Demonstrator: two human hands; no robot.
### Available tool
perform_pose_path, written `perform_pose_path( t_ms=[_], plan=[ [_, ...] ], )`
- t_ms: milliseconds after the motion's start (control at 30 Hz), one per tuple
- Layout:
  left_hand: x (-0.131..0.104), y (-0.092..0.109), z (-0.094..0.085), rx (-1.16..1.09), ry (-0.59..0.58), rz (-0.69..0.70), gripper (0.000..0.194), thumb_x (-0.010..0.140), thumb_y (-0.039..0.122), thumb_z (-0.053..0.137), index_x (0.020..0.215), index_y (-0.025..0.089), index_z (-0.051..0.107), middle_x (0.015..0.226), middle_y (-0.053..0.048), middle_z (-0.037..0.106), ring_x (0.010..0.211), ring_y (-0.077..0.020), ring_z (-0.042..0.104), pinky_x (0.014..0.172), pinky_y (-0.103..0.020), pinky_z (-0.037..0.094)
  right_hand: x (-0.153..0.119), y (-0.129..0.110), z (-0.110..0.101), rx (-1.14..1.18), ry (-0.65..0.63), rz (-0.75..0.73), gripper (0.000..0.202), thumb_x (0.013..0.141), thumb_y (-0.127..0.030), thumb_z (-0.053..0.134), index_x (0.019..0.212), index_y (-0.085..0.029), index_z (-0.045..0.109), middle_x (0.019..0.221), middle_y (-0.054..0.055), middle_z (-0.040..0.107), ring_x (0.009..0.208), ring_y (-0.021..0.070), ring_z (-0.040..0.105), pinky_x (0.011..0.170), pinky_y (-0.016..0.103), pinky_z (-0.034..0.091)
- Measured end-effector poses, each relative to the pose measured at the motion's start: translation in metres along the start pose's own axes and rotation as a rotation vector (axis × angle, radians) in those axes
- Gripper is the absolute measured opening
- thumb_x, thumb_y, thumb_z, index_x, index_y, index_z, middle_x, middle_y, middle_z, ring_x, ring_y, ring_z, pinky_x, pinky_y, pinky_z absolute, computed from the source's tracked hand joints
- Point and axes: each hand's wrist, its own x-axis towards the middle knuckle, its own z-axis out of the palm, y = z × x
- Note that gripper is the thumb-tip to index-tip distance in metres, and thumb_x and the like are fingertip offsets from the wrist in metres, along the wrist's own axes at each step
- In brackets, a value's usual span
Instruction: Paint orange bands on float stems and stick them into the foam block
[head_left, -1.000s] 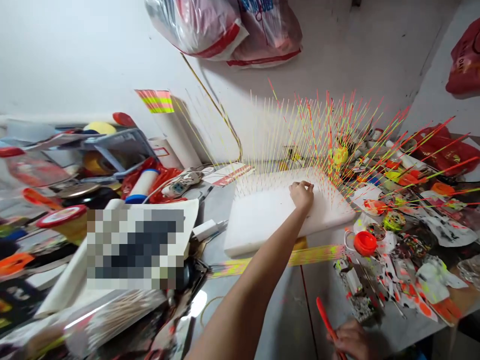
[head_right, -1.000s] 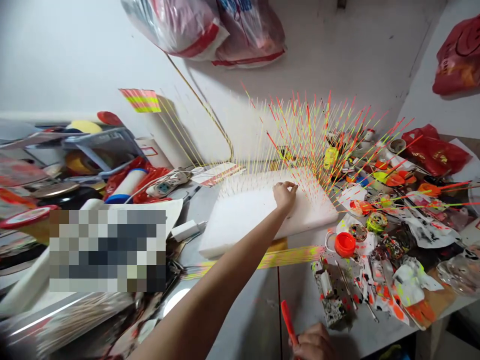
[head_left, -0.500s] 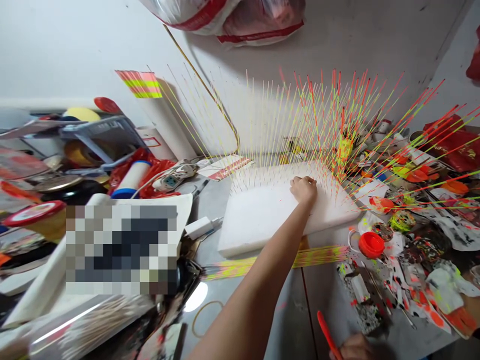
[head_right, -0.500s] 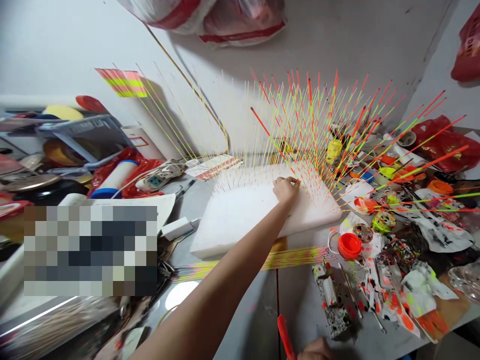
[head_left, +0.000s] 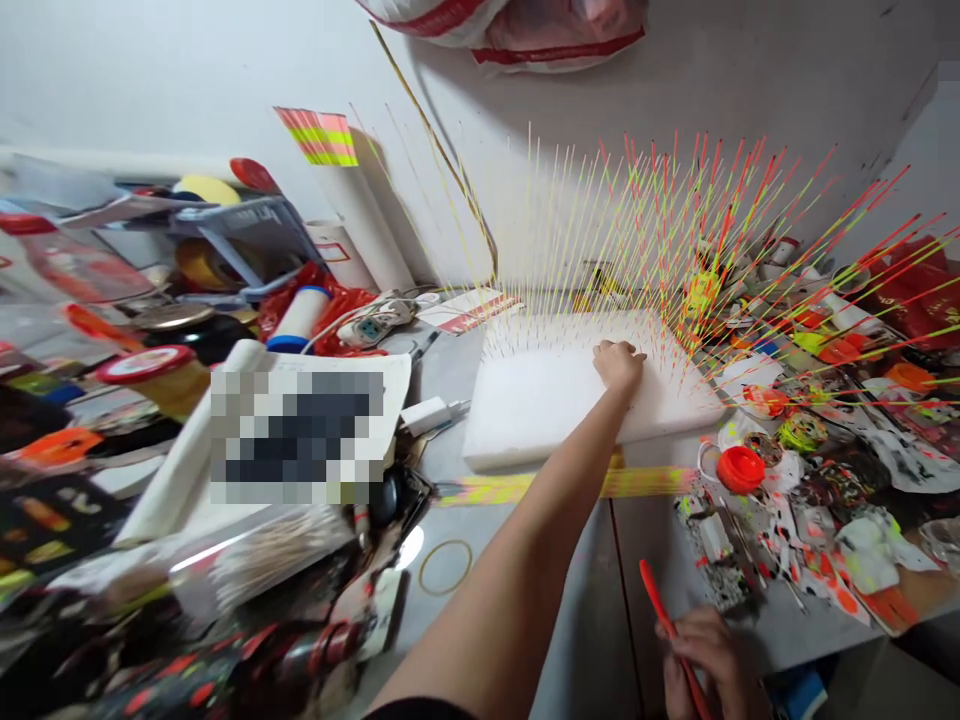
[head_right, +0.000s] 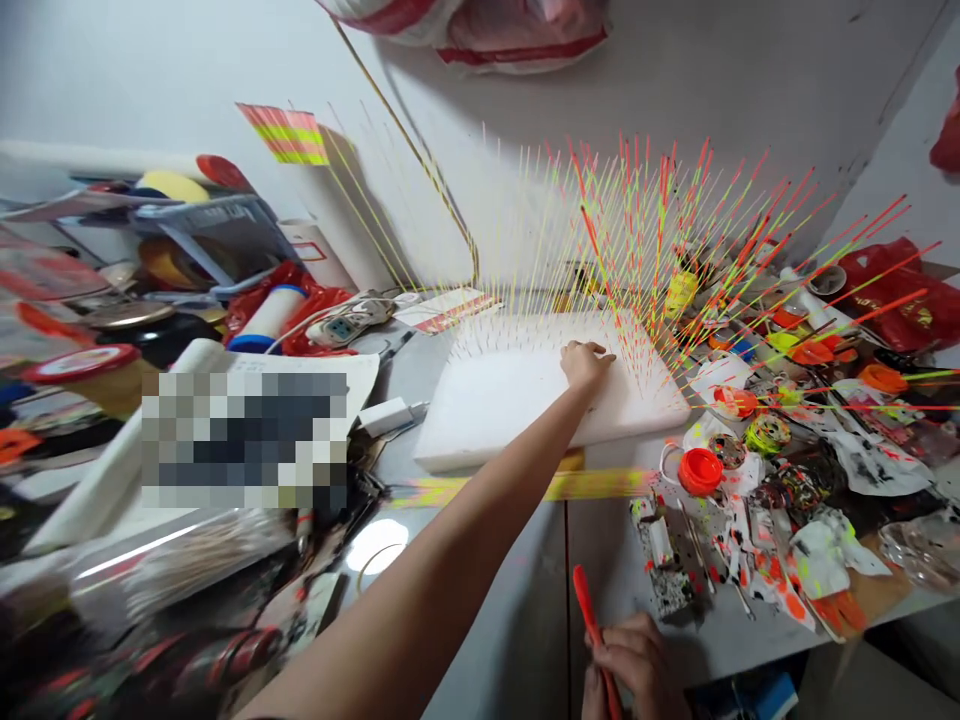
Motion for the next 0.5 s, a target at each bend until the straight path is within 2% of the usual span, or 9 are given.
perform_pose_path(
  t_ms=[67, 167, 267, 300, 333, 400, 433, 500],
  plan=[
    [-0.024, -0.004, -0.013, 0.000, 0.021, 0.072, 0.019, 0.092, 0.030, 0.058, 0.106, 0.023, 0.070, 0.122, -0.013, 0.060, 0.121, -0.0295, 0.048, 0.094, -0.040, 0.041, 0.006, -0.005, -0.003, 0.033, 0.006, -0.005, 0.029, 0.086, -0.006, 0.057, 0.108, -0.023, 0.061, 0.083, 0.004, 0.073, 0.072, 0.0193, 0.072, 0.064, 0.032, 0.060],
    [-0.078, -0.024, -0.040, 0.031, -0.016, 0.235, 0.024, 0.099, 0.025, 0.044, 0.110, 0.024, 0.066, 0.127, -0.011, 0.059, 0.125, -0.0263, 0.045, 0.100, -0.040, 0.037, 0.012, -0.012, -0.006, 0.055, 0.002, 0.043, 0.021, 0.090, -0.011, 0.055, 0.106, -0.024, 0.061, 0.085, 0.004, 0.072, 0.077, 0.0188, 0.070, 0.068, 0.033, 0.059],
    [-0.135, -0.062, -0.072, 0.093, -0.184, 0.386, 0.011, 0.093, 0.025, 0.057, 0.094, 0.025, 0.069, 0.106, -0.007, 0.066, 0.110, -0.0219, 0.055, 0.099, -0.035, 0.038, 0.015, -0.017, -0.009, 0.067, -0.012, 0.114, 0.014, 0.094, -0.014, 0.054, 0.102, -0.024, 0.060, 0.087, 0.005, 0.071, 0.082, 0.0188, 0.069, 0.071, 0.034, 0.058],
    [-0.150, -0.077, -0.083, 0.120, -0.225, 0.404, 0.008, 0.089, 0.024, 0.063, 0.094, 0.025, 0.069, 0.103, -0.006, 0.066, 0.108, -0.0219, 0.057, 0.099, -0.035, 0.038, 0.015, -0.018, -0.009, 0.081, -0.019, 0.134, 0.011, 0.095, -0.017, 0.054, 0.101, -0.023, 0.059, 0.086, 0.005, 0.071, 0.082, 0.0186, 0.069, 0.070, 0.033, 0.058],
    [-0.161, -0.093, -0.094, 0.147, -0.249, 0.406, 0.014, 0.085, 0.022, 0.067, 0.099, 0.026, 0.069, 0.105, -0.006, 0.067, 0.109, -0.0227, 0.057, 0.099, -0.036, 0.038, 0.015, -0.019, -0.011, 0.101, -0.026, 0.149, 0.008, 0.095, -0.019, 0.055, 0.101, -0.023, 0.059, 0.085, 0.004, 0.071, 0.082, 0.0183, 0.070, 0.069, 0.032, 0.059],
    [-0.175, -0.122, -0.114, 0.203, -0.251, 0.377, 0.035, 0.079, 0.020, 0.072, 0.114, 0.026, 0.066, 0.119, -0.008, 0.065, 0.117, -0.0271, 0.055, 0.101, -0.041, 0.038, 0.012, -0.020, -0.014, 0.126, -0.030, 0.195, 0.006, 0.096, -0.026, 0.058, 0.101, -0.022, 0.058, 0.086, 0.004, 0.072, 0.081, 0.0181, 0.072, 0.067, 0.030, 0.060],
    [-0.177, -0.134, -0.122, 0.230, -0.238, 0.349, 0.038, 0.080, 0.020, 0.071, 0.117, 0.024, 0.066, 0.121, -0.011, 0.065, 0.117, -0.0296, 0.055, 0.100, -0.044, 0.038, 0.010, -0.020, -0.017, 0.123, -0.028, 0.233, 0.010, 0.096, -0.030, 0.060, 0.101, -0.022, 0.058, 0.087, 0.005, 0.073, 0.081, 0.0184, 0.073, 0.067, 0.029, 0.060],
    [-0.174, -0.151, -0.132, 0.268, -0.217, 0.308, 0.028, 0.084, 0.022, 0.065, 0.111, 0.023, 0.068, 0.117, -0.012, 0.066, 0.115, -0.0314, 0.057, 0.097, -0.047, 0.040, 0.009, -0.016, -0.027, 0.072, -0.014, 0.326, 0.018, 0.094, -0.038, 0.063, 0.101, -0.021, 0.061, 0.090, 0.006, 0.074, 0.080, 0.0190, 0.074, 0.067, 0.028, 0.061]
  ],
)
